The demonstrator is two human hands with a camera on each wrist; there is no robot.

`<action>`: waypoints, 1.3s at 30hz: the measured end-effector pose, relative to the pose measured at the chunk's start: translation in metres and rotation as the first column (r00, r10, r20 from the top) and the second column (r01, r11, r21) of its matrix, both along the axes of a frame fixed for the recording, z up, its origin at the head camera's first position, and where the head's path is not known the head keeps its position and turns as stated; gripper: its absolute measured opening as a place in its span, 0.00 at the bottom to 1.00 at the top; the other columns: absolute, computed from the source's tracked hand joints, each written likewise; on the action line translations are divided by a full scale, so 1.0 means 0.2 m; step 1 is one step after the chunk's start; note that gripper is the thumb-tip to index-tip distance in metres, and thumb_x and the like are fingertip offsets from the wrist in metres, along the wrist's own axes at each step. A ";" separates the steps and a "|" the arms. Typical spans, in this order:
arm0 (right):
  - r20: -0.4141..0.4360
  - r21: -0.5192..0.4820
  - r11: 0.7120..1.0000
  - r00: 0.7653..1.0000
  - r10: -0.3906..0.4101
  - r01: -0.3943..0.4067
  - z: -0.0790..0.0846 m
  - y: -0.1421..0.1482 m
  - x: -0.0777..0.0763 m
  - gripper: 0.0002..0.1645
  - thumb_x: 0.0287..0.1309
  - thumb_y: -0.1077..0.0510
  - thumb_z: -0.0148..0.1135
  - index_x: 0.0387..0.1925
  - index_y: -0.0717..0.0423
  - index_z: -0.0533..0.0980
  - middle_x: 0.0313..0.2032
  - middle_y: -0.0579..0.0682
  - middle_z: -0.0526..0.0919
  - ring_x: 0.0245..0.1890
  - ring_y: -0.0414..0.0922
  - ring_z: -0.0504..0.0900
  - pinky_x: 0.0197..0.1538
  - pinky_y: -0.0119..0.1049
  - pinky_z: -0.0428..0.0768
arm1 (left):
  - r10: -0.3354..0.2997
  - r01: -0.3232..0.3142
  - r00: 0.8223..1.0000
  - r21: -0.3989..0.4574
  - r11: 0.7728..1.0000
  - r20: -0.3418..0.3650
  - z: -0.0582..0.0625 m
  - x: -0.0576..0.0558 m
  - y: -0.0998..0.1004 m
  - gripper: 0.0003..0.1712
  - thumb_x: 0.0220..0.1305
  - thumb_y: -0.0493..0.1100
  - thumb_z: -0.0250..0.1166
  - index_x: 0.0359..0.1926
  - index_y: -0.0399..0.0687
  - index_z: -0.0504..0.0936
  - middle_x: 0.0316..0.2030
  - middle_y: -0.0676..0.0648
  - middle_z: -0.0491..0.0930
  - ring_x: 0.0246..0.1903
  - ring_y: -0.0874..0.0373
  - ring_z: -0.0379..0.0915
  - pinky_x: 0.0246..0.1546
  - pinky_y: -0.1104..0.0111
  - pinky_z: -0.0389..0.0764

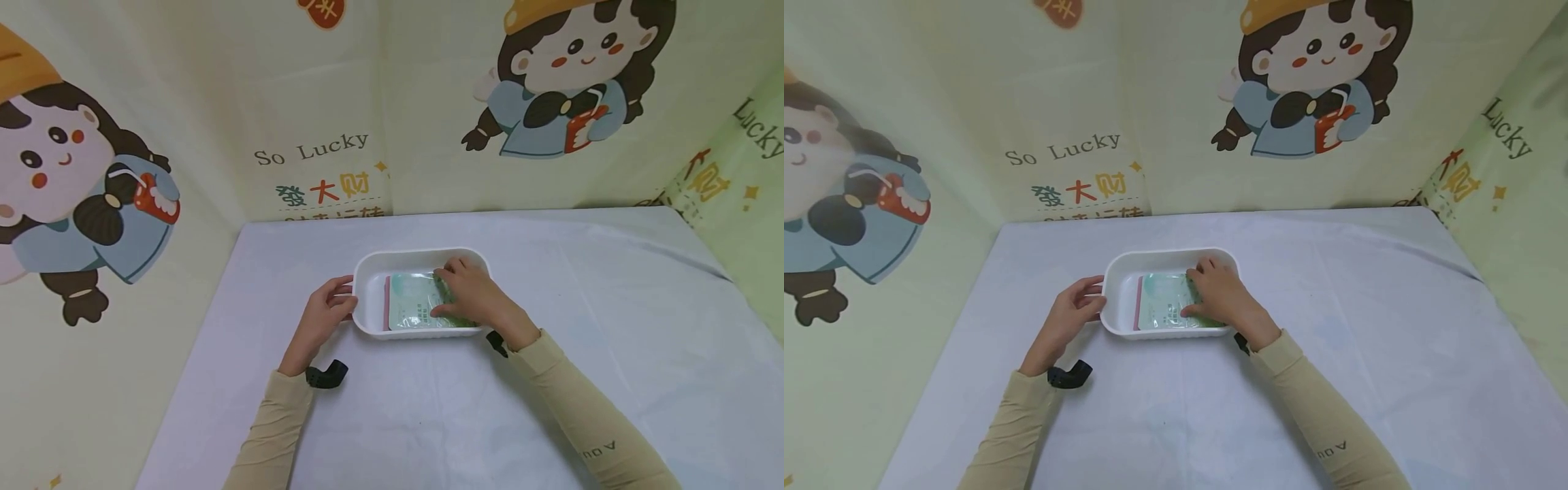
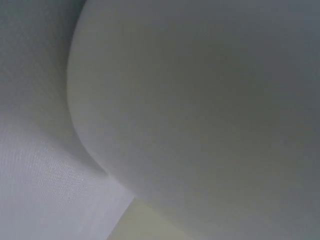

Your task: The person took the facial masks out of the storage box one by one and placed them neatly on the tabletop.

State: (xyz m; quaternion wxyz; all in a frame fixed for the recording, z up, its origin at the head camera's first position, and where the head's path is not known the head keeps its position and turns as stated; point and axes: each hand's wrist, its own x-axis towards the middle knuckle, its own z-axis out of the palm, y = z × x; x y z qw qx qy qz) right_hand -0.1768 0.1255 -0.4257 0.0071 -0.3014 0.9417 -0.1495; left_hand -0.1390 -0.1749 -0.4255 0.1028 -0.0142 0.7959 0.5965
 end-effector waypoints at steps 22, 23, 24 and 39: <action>0.098 -0.140 0.990 0.995 -0.020 0.033 0.03 0.00 -0.06 0.22 0.52 0.64 0.73 0.51 0.61 0.80 0.48 0.55 0.84 0.50 0.52 0.82 0.55 0.47 0.80 | 0.029 -0.029 0.999 -0.018 0.999 -0.023 -0.05 0.01 0.01 0.28 0.67 0.41 0.63 0.68 0.48 0.71 0.57 0.40 0.78 0.53 0.47 0.79 0.45 0.62 0.86; 0.091 -0.149 0.988 0.996 -0.020 0.033 0.03 0.00 -0.06 0.20 0.53 0.66 0.72 0.50 0.61 0.81 0.47 0.55 0.85 0.50 0.52 0.83 0.54 0.47 0.80 | 0.030 -0.030 0.999 -0.018 0.999 -0.023 -0.04 0.01 0.01 0.28 0.67 0.41 0.63 0.67 0.48 0.71 0.57 0.40 0.78 0.53 0.47 0.79 0.45 0.63 0.86; 0.083 -0.156 0.987 0.996 -0.018 0.031 0.03 0.00 -0.06 0.19 0.53 0.67 0.71 0.49 0.60 0.81 0.46 0.55 0.85 0.49 0.52 0.83 0.54 0.47 0.81 | 0.029 -0.029 0.999 -0.018 0.999 -0.026 -0.04 0.01 0.01 0.28 0.67 0.41 0.63 0.68 0.48 0.71 0.57 0.39 0.77 0.53 0.47 0.79 0.45 0.62 0.86; 0.092 -0.304 0.953 0.995 0.031 -0.002 0.02 0.04 -0.10 0.13 0.56 0.69 0.68 0.43 0.56 0.85 0.40 0.49 0.88 0.42 0.46 0.84 0.48 0.44 0.82 | 0.031 -0.031 0.999 -0.027 0.999 -0.026 -0.05 0.01 0.01 0.28 0.67 0.41 0.63 0.67 0.47 0.71 0.57 0.39 0.77 0.53 0.46 0.79 0.45 0.61 0.86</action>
